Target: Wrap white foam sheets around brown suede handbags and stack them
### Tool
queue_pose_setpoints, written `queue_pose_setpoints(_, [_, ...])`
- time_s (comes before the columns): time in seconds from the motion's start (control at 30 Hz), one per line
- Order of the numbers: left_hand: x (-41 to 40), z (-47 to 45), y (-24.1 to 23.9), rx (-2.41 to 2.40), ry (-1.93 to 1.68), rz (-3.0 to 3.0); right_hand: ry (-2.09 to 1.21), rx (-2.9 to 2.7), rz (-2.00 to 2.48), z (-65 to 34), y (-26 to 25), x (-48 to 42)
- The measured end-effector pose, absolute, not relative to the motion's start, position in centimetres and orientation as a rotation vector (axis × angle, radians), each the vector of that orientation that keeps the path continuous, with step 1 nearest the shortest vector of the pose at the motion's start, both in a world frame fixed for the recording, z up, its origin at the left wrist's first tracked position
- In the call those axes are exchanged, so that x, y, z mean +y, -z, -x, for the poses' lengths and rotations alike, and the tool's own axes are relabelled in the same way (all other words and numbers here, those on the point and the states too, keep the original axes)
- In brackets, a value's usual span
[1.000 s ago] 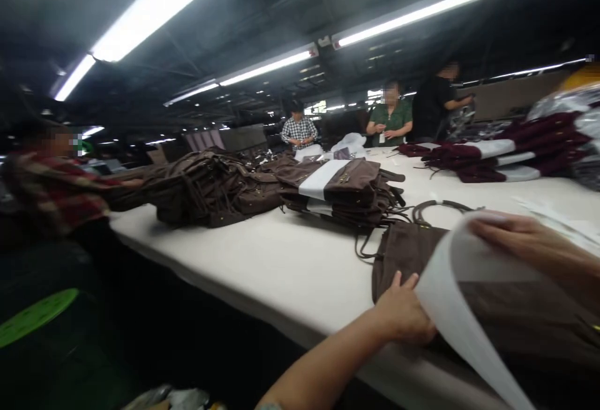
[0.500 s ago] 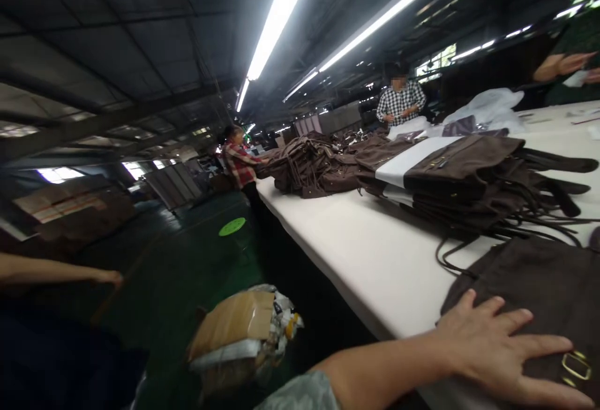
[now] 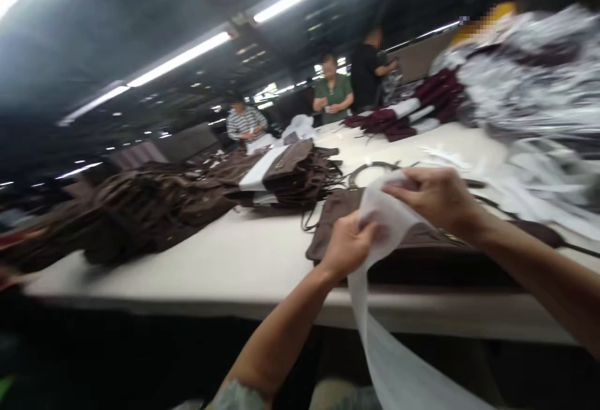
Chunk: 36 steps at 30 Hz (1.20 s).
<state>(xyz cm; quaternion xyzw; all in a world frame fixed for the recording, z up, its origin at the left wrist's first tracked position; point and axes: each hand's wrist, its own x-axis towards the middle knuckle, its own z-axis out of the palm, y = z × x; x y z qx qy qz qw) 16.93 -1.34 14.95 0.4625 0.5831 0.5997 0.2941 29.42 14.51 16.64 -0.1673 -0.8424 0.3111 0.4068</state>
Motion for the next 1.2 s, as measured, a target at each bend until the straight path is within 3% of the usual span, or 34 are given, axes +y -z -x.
queue_pose_setpoints(0.13, [-1.1, -16.0, -13.7, 1.432, -1.848, -0.79, -1.258, -1.919, 0.528, -32.6, -16.7, 13.3])
queue_pose_setpoints(0.3, [-0.9, -17.6, -13.4, 1.251, -1.983, -0.67, -2.069, -1.682, 0.471, -34.6, -11.6, 7.2])
queue_pose_setpoints(0.4, [-0.3, -20.1, -12.2, 1.233, -1.934, -0.709, -2.33, -1.486, 0.383, -35.0, -8.8, 3.4])
queue_pose_setpoints(0.5, [-0.2, -21.1, -10.4, 1.269, -1.641, -1.0, -2.164, -1.438, 0.589, -37.0, -7.1, 2.0])
queue_pose_setpoints(0.67, [-0.7, -19.6, -8.5, 1.772, -1.273, -2.06, -1.34, -1.112, 1.347, -46.6, -5.6, 4.0])
queue_pose_setpoints(0.83, [-0.1, -19.3, -8.0, 2.203, -0.882, -2.6, -0.758, -0.896, 1.637, -53.5, -5.9, 4.3])
queue_pose_setpoints(1.0, [0.4, -18.2, -4.7, 2.082, -0.991, -2.776, -0.787, -0.846, 1.59, -53.2, -4.6, 3.3])
queue_pose_setpoints(1.2, [-0.4, -17.2, 0.5, 1.706, -0.942, -3.083, -1.139, -0.91, 1.548, -51.2, -1.8, 3.4])
